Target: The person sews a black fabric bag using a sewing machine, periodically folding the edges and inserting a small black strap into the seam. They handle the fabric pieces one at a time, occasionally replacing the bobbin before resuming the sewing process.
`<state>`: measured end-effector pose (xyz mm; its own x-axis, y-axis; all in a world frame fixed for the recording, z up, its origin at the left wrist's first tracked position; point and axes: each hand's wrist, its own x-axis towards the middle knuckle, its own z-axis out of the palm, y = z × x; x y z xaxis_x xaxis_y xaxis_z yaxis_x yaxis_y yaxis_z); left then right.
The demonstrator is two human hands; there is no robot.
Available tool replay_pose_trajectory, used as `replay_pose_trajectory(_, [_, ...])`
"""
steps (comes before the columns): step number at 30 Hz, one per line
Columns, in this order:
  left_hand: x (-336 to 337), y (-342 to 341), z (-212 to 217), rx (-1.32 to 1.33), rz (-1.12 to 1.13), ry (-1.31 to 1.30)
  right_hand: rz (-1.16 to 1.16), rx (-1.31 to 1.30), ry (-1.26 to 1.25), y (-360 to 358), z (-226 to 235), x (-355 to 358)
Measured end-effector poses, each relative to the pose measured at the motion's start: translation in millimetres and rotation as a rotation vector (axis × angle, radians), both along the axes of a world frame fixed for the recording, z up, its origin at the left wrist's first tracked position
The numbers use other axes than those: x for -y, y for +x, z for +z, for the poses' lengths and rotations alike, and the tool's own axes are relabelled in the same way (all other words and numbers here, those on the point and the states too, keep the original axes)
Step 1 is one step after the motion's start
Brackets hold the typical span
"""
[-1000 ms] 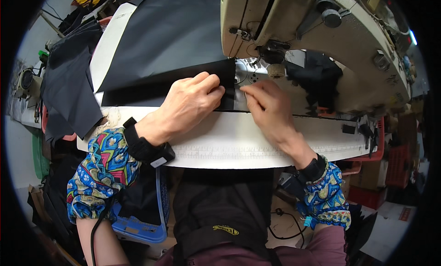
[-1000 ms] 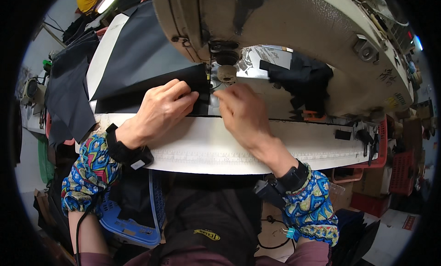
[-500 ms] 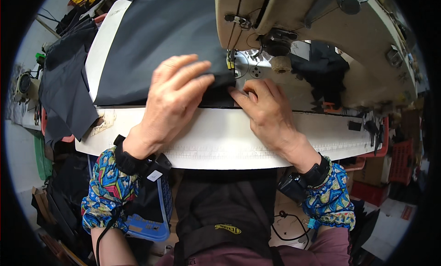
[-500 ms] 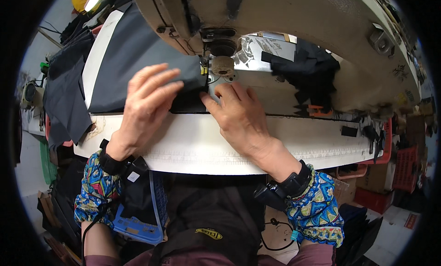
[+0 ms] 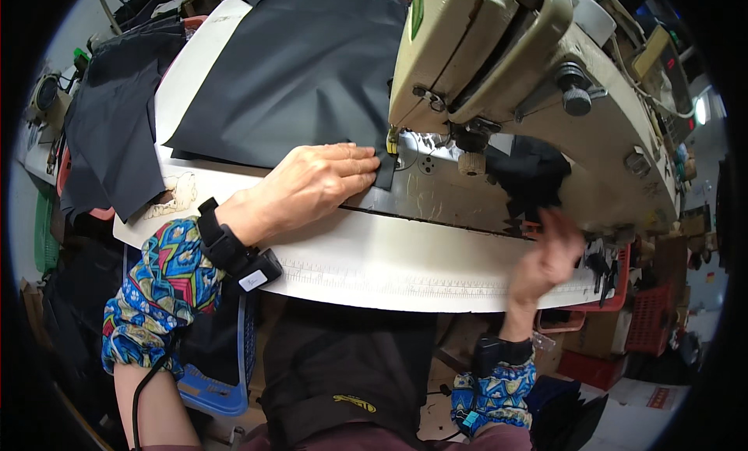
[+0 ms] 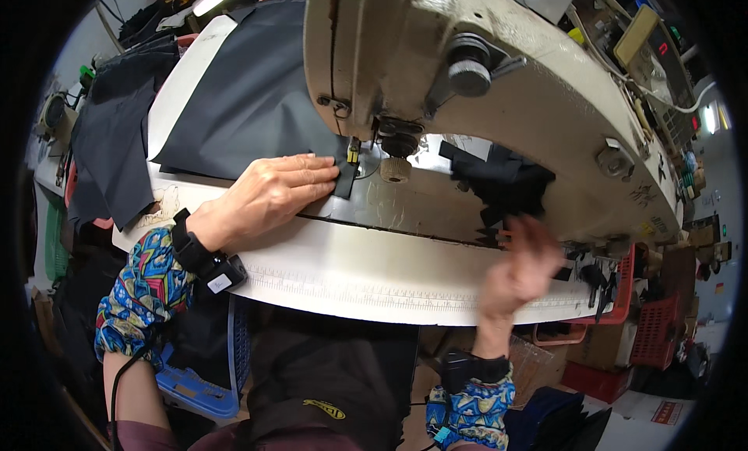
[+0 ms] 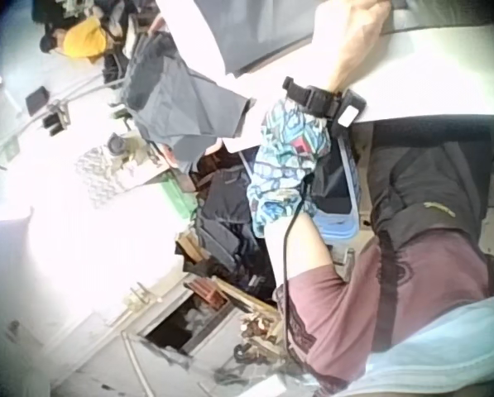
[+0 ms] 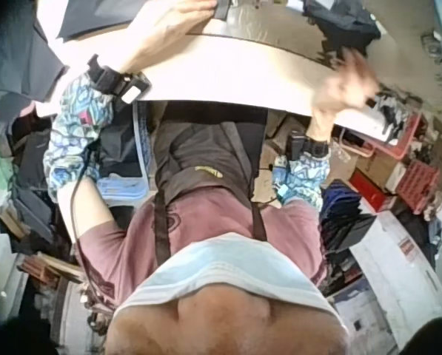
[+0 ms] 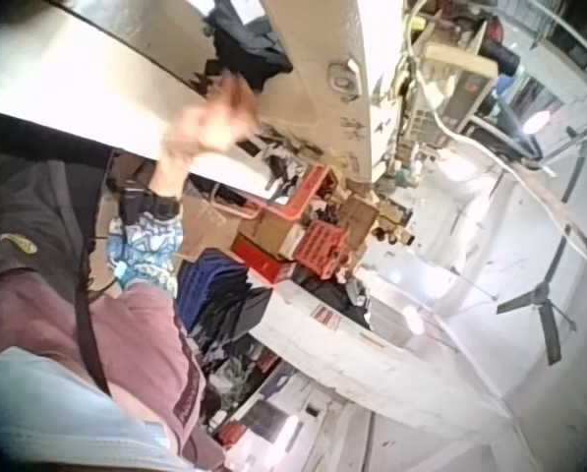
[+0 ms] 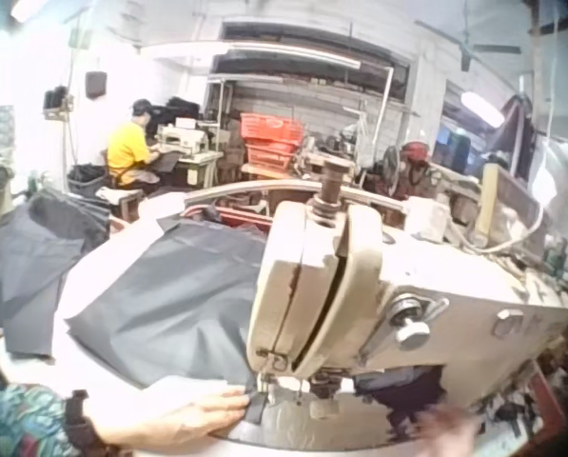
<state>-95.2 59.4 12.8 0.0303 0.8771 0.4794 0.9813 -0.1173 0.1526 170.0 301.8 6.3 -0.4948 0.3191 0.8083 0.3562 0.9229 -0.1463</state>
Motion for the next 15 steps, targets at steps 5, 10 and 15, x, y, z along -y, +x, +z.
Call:
replay_pose_trajectory(5, [-5.1, -17.0, -1.5, 0.005, -0.009, -0.009, -0.437, -0.06, 0.186, 55.9, 2.9, -71.2])
replay_pose_trajectory(10, [-20.1, -27.1, -11.2, 0.009, 0.056, 0.022, -0.431, 0.038, 0.219, 75.3, -7.5, -75.8])
replay_pose_trajectory(15, [-21.3, -26.1, -11.4, -0.003, 0.104, 0.044, -0.318, 0.236, -0.02, 89.4, -27.7, -60.3])
